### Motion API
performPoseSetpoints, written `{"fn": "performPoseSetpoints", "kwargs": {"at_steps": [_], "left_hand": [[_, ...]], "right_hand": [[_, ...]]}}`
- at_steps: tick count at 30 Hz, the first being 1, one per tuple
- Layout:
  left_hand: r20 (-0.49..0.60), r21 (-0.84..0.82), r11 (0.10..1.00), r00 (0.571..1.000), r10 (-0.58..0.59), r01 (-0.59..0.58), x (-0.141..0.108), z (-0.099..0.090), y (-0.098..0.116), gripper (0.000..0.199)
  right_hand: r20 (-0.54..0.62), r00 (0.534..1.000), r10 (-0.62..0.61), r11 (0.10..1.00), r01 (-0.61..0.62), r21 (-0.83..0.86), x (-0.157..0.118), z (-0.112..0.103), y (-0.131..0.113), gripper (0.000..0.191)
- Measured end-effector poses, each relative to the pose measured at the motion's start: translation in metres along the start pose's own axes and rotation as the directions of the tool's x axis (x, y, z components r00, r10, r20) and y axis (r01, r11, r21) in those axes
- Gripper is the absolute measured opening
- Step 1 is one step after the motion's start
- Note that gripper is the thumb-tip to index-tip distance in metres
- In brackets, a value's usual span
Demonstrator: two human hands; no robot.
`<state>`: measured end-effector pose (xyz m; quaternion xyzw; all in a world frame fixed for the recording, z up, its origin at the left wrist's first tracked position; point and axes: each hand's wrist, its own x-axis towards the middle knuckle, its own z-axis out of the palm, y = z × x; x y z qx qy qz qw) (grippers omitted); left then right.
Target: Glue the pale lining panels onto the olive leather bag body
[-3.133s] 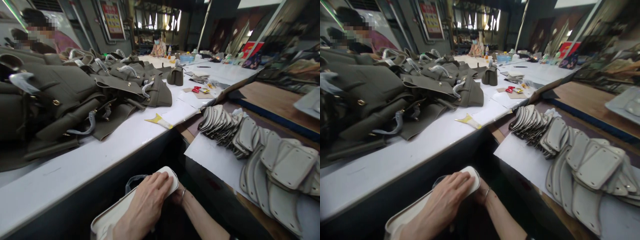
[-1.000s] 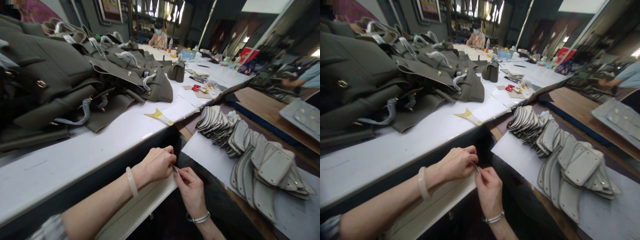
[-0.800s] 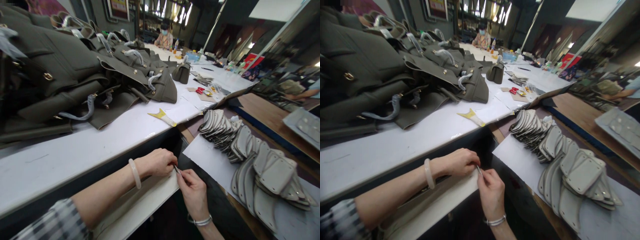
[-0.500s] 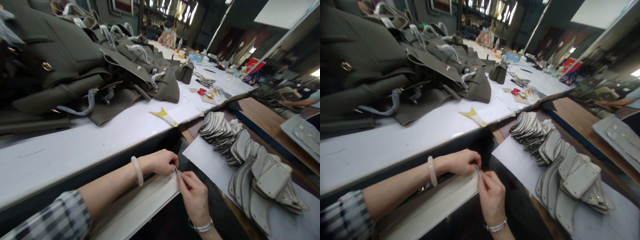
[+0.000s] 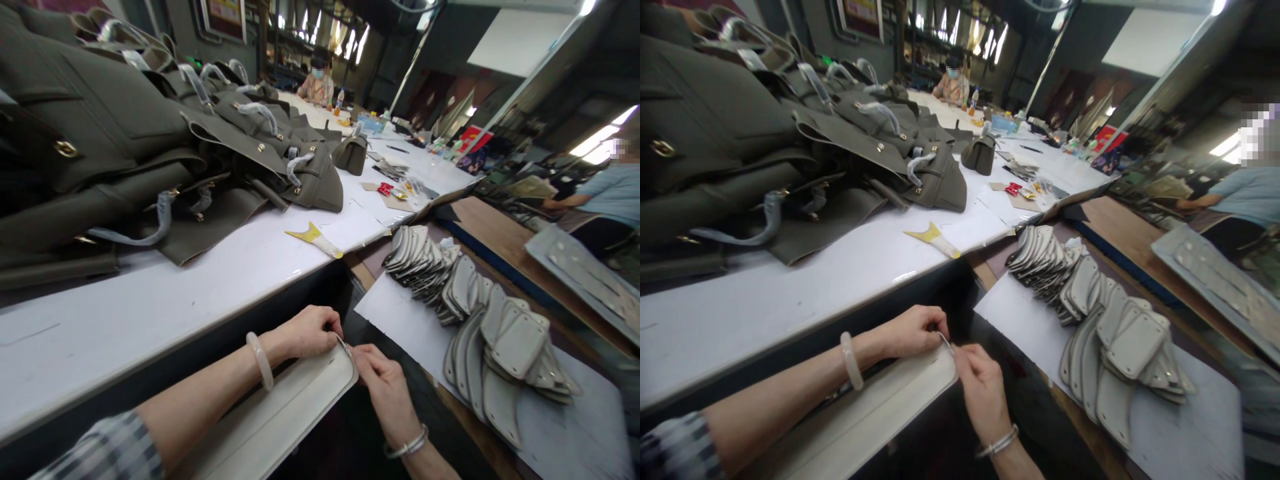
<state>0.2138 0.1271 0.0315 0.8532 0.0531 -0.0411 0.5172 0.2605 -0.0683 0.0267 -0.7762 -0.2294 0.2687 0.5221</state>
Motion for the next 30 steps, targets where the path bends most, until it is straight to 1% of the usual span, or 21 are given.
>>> {"fn": "performPoseSetpoints", "kwargs": {"at_steps": [1,2,4,5,7,10,15,18,21,23,28,30], "left_hand": [[-0.001,-0.001,1.000,1.000,0.007,-0.007,0.000,0.000,0.000,0.016],[-0.002,0.000,1.000,1.000,0.011,-0.011,0.000,0.000,0.000,0.016],[-0.004,0.002,1.000,1.000,0.012,-0.012,-0.001,-0.001,0.000,0.015],[-0.005,0.003,1.000,1.000,0.009,-0.009,-0.001,-0.002,0.000,0.015],[-0.004,0.003,1.000,1.000,-0.002,0.002,-0.001,-0.002,0.001,0.015],[0.007,0.002,1.000,1.000,-0.013,0.013,-0.002,-0.002,0.001,0.015],[0.022,0.027,1.000,1.000,-0.001,0.001,-0.002,-0.003,0.000,0.016],[0.023,0.044,0.999,1.000,0.007,-0.008,-0.002,-0.004,0.001,0.017],[0.023,0.052,0.998,1.000,0.021,-0.022,-0.002,-0.004,0.002,0.017],[0.021,0.054,0.998,0.999,0.028,-0.029,-0.003,-0.004,0.002,0.018],[0.028,0.037,0.999,0.999,0.038,-0.039,-0.001,-0.003,-0.002,0.020],[0.050,0.013,0.999,0.998,0.049,-0.050,0.000,-0.006,-0.004,0.021]], "right_hand": [[0.038,0.995,0.095,0.989,-0.099,0.114,0.004,-0.002,-0.002,0.041],[0.080,0.980,0.184,0.956,-0.197,0.217,0.008,-0.004,-0.003,0.042],[0.149,0.938,0.312,0.874,-0.345,0.343,0.015,-0.007,-0.005,0.040],[0.181,0.921,0.345,0.847,-0.388,0.362,0.019,-0.008,-0.006,0.040],[0.265,0.893,0.365,0.824,-0.442,0.354,0.023,-0.011,-0.009,0.040],[0.398,0.841,0.367,0.826,-0.491,0.277,0.026,-0.015,-0.016,0.043],[0.496,0.775,0.391,0.849,-0.513,0.132,0.035,-0.022,-0.027,0.046],[0.541,0.716,0.441,0.839,-0.543,0.035,0.045,-0.024,-0.031,0.054],[0.573,0.665,0.480,0.847,-0.522,-0.103,0.055,-0.022,-0.032,0.063],[0.572,0.657,0.491,0.857,-0.483,-0.181,0.060,-0.021,-0.032,0.061],[0.523,0.669,0.528,0.844,-0.346,-0.410,0.073,-0.019,-0.031,0.029],[0.510,0.672,0.538,0.820,-0.277,-0.500,0.078,-0.019,-0.034,0.026]]}}
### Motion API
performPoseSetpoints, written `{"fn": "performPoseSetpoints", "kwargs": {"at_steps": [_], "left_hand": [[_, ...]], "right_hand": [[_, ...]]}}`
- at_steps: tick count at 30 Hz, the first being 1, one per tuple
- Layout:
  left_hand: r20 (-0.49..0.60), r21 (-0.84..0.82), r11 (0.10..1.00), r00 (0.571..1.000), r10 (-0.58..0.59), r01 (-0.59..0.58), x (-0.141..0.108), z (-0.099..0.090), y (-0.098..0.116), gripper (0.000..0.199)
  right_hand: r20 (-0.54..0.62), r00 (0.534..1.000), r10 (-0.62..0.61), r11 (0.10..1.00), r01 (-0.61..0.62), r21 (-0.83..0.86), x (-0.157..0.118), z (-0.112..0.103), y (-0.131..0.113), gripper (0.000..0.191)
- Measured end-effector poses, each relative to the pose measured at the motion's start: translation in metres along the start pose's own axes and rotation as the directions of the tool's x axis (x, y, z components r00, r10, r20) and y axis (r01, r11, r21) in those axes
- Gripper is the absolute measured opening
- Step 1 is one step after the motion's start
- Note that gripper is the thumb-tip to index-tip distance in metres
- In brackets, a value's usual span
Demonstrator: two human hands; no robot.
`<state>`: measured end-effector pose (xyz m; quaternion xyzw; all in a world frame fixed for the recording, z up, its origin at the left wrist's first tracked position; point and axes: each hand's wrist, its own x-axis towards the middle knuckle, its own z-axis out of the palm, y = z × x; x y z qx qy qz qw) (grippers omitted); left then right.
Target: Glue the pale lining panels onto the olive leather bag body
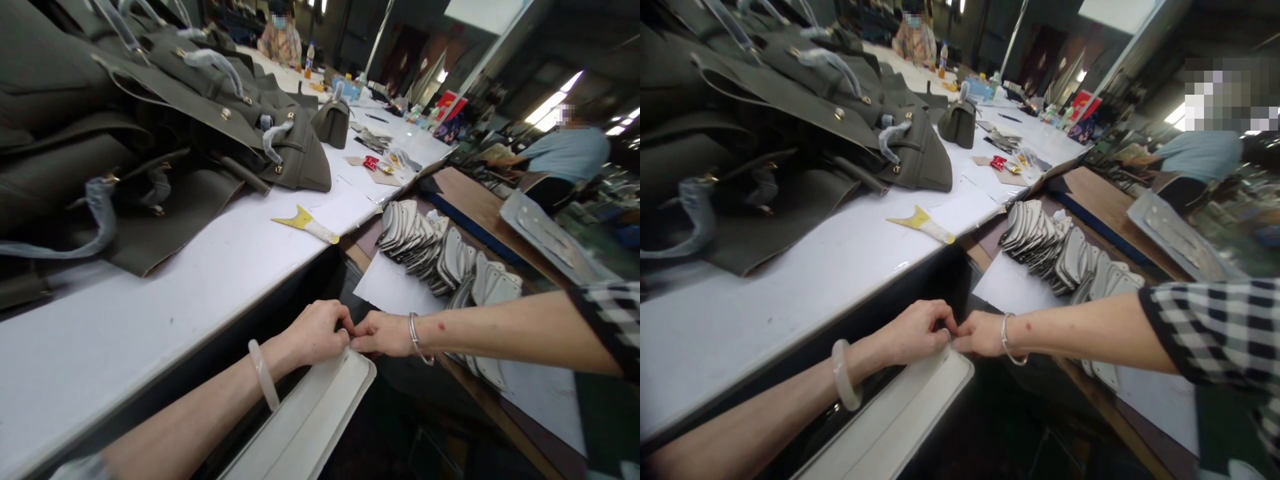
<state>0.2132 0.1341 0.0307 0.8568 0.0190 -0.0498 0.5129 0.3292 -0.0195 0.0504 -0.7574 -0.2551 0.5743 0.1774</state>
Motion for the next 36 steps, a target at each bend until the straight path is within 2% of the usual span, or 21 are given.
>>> {"fn": "performPoseSetpoints", "kwargs": {"at_steps": [5,9,14,18,21,24,26,32,36], "left_hand": [[0.118,-0.077,0.997,0.993,-0.011,0.020,-0.009,-0.018,0.000,0.029],[0.061,-0.051,0.998,0.997,-0.037,0.040,-0.034,-0.029,0.003,0.038],[-0.068,0.008,0.988,0.986,-0.154,0.155,-0.082,-0.035,0.009,0.043],[-0.153,0.000,0.965,0.954,-0.258,0.261,-0.119,-0.031,0.010,0.042],[-0.217,-0.025,0.937,0.913,-0.347,0.350,-0.143,-0.021,0.007,0.042],[-0.295,-0.048,0.906,0.860,-0.416,0.421,-0.162,-0.009,0.006,0.043],[-0.333,-0.051,0.892,0.834,-0.440,0.450,-0.171,-0.002,0.007,0.042],[-0.385,-0.007,0.878,0.809,-0.444,0.478,-0.180,0.008,0.012,0.035],[-0.382,-0.034,0.873,0.801,-0.461,0.487,-0.178,0.007,0.015,0.026]], "right_hand": [[0.018,1.000,-0.001,0.985,0.004,-0.172,0.000,-0.008,-0.011,0.030],[0.049,0.998,-0.028,0.988,0.034,-0.148,0.001,-0.007,-0.005,0.030],[0.035,0.997,-0.065,0.998,0.065,-0.018,0.001,0.000,0.007,0.041],[0.032,0.993,-0.114,0.989,0.110,0.099,-0.003,0.011,0.008,0.056],[0.038,0.987,-0.154,0.961,0.141,0.236,-0.007,0.017,0.009,0.065],[0.031,0.986,-0.167,0.894,0.138,0.427,-0.009,0.019,0.013,0.061],[0.032,0.986,-0.167,0.870,0.132,0.474,-0.008,0.017,0.016,0.057],[0.107,0.978,-0.181,0.902,0.121,0.415,-0.004,0.007,0.018,0.060],[0.159,0.954,-0.254,0.965,0.238,0.115,0.001,-0.002,0.011,0.064]]}}
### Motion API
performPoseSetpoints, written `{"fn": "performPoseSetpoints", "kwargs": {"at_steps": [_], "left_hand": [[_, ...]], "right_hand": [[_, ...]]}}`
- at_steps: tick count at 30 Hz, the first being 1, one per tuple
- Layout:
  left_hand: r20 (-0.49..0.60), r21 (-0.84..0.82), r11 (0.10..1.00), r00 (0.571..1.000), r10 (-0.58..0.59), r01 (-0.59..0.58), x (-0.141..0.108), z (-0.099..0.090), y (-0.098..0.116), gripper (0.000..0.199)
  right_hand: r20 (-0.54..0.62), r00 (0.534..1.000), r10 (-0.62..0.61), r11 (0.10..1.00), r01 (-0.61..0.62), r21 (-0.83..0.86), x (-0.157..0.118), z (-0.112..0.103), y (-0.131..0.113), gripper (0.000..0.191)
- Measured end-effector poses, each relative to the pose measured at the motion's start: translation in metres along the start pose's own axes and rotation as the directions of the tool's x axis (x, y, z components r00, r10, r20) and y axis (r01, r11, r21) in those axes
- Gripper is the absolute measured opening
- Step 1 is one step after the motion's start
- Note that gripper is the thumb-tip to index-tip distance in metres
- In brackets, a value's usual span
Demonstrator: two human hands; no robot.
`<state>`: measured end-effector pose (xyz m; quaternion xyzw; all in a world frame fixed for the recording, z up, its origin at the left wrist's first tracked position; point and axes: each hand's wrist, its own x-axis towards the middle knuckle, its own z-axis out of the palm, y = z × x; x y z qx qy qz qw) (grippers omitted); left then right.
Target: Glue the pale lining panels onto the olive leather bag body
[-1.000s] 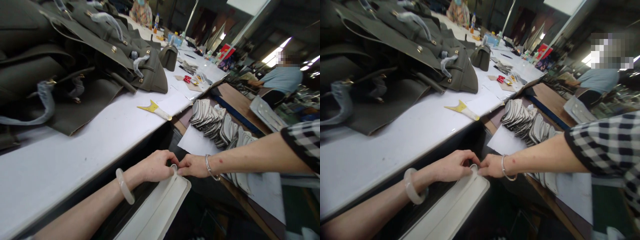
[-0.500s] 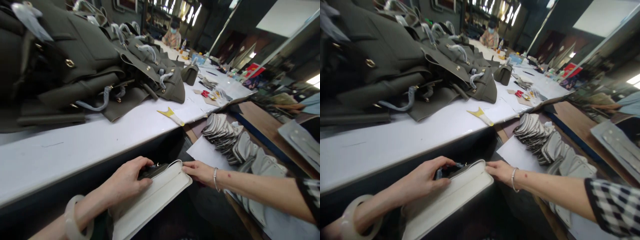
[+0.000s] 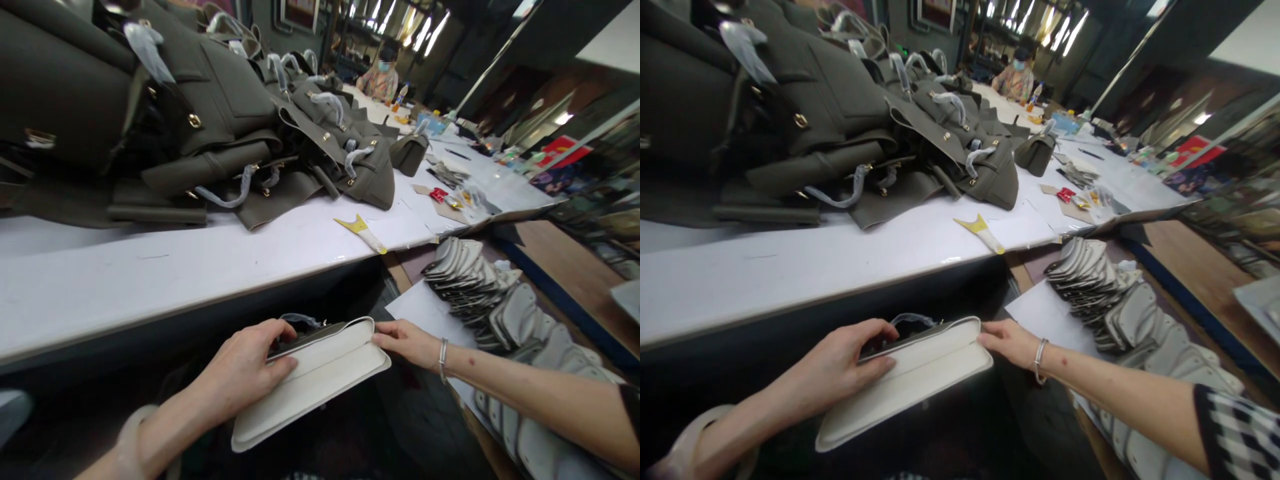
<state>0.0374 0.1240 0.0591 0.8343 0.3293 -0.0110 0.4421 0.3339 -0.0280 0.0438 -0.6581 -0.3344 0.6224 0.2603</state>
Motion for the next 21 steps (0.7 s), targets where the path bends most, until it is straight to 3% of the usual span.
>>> {"fn": "performPoseSetpoints", "kwargs": {"at_steps": [4,7,9,11,13,15,17,21], "left_hand": [[-0.020,-0.047,0.999,0.999,-0.025,0.024,0.000,0.001,0.004,0.023],[-0.057,-0.042,0.998,0.997,-0.052,0.050,-0.001,0.005,0.005,0.022],[-0.092,-0.024,0.999,0.995,-0.044,0.042,-0.003,0.008,0.005,0.021],[-0.122,0.010,0.999,0.992,-0.030,0.032,-0.004,0.011,0.008,0.021],[-0.145,0.050,0.998,0.989,-0.021,0.029,-0.005,0.013,0.011,0.020],[-0.167,0.078,0.996,0.986,-0.019,0.033,-0.003,0.014,0.016,0.020],[-0.182,0.094,0.995,0.983,-0.023,0.041,0.000,0.016,0.019,0.018],[-0.171,0.090,0.994,0.984,-0.052,0.068,0.009,0.016,0.019,0.020]], "right_hand": [[0.058,0.998,-0.038,0.976,0.050,-0.214,0.002,-0.007,-0.004,0.063],[-0.067,0.990,-0.127,0.938,0.097,-0.333,0.001,-0.004,-0.007,0.069],[-0.175,0.940,-0.294,0.858,0.179,-0.481,0.001,0.003,-0.011,0.065],[-0.136,0.843,-0.521,0.680,0.314,-0.663,0.004,0.014,-0.020,0.051],[0.054,0.712,-0.700,0.411,0.463,-0.785,0.009,0.028,-0.033,0.034],[0.256,0.602,-0.757,0.155,0.545,-0.824,0.016,0.041,-0.047,0.026],[0.405,0.560,-0.723,-0.037,0.553,-0.832,0.024,0.051,-0.057,0.025],[0.565,0.574,-0.593,-0.273,0.516,-0.812,0.038,0.059,-0.065,0.024]]}}
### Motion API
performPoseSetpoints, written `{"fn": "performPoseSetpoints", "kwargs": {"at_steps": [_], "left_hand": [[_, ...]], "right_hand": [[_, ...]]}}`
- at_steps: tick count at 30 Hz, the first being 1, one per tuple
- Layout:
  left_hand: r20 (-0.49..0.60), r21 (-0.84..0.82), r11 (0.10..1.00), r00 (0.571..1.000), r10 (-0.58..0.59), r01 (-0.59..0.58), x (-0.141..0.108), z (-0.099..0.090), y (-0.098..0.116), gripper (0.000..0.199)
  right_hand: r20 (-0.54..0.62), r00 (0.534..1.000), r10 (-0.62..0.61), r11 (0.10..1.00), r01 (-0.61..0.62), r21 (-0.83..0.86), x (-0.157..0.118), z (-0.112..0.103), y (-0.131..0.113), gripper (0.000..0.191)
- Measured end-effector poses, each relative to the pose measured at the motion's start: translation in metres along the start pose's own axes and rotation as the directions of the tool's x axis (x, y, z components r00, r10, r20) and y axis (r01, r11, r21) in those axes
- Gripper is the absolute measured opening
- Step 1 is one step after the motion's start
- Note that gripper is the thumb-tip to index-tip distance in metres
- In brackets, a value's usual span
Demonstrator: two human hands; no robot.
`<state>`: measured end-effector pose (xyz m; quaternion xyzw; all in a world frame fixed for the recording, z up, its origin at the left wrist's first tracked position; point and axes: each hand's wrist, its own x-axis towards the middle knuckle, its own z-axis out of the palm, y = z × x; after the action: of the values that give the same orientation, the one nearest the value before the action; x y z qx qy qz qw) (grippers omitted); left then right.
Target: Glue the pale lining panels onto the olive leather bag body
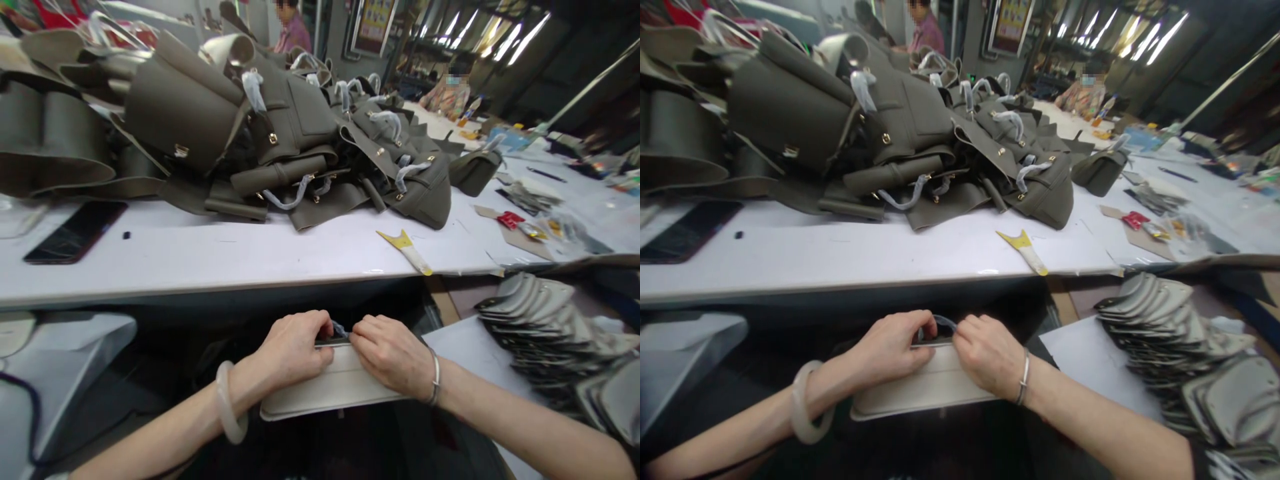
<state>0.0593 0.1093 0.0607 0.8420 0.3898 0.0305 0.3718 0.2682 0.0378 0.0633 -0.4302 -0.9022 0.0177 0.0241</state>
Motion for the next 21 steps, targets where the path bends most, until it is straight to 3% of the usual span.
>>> {"fn": "performPoseSetpoints", "kwargs": {"at_steps": [4,8,16,19,21], "left_hand": [[0.072,-0.054,0.998,0.997,-0.033,0.037,0.006,-0.001,-0.005,0.022],[0.079,-0.086,0.996,0.997,-0.018,0.025,0.006,0.001,-0.008,0.023],[0.053,-0.075,0.997,0.998,-0.019,0.023,0.001,0.002,-0.004,0.021],[0.048,-0.075,0.997,0.999,-0.011,0.014,-0.001,0.002,-0.003,0.024],[0.029,-0.069,0.997,0.999,-0.018,0.020,-0.003,0.003,-0.003,0.028]], "right_hand": [[0.049,0.996,-0.070,0.997,0.071,-0.020,0.004,0.006,0.006,0.020],[0.009,0.995,-0.095,0.995,0.095,-0.021,0.009,0.013,0.013,0.018],[-0.076,0.991,0.114,0.987,-0.104,0.124,0.014,0.025,0.018,0.023],[-0.041,0.972,0.233,0.939,-0.214,0.269,0.016,0.014,0.018,0.020],[0.009,0.973,0.231,0.916,-0.220,0.334,0.021,0.003,0.015,0.018]]}}
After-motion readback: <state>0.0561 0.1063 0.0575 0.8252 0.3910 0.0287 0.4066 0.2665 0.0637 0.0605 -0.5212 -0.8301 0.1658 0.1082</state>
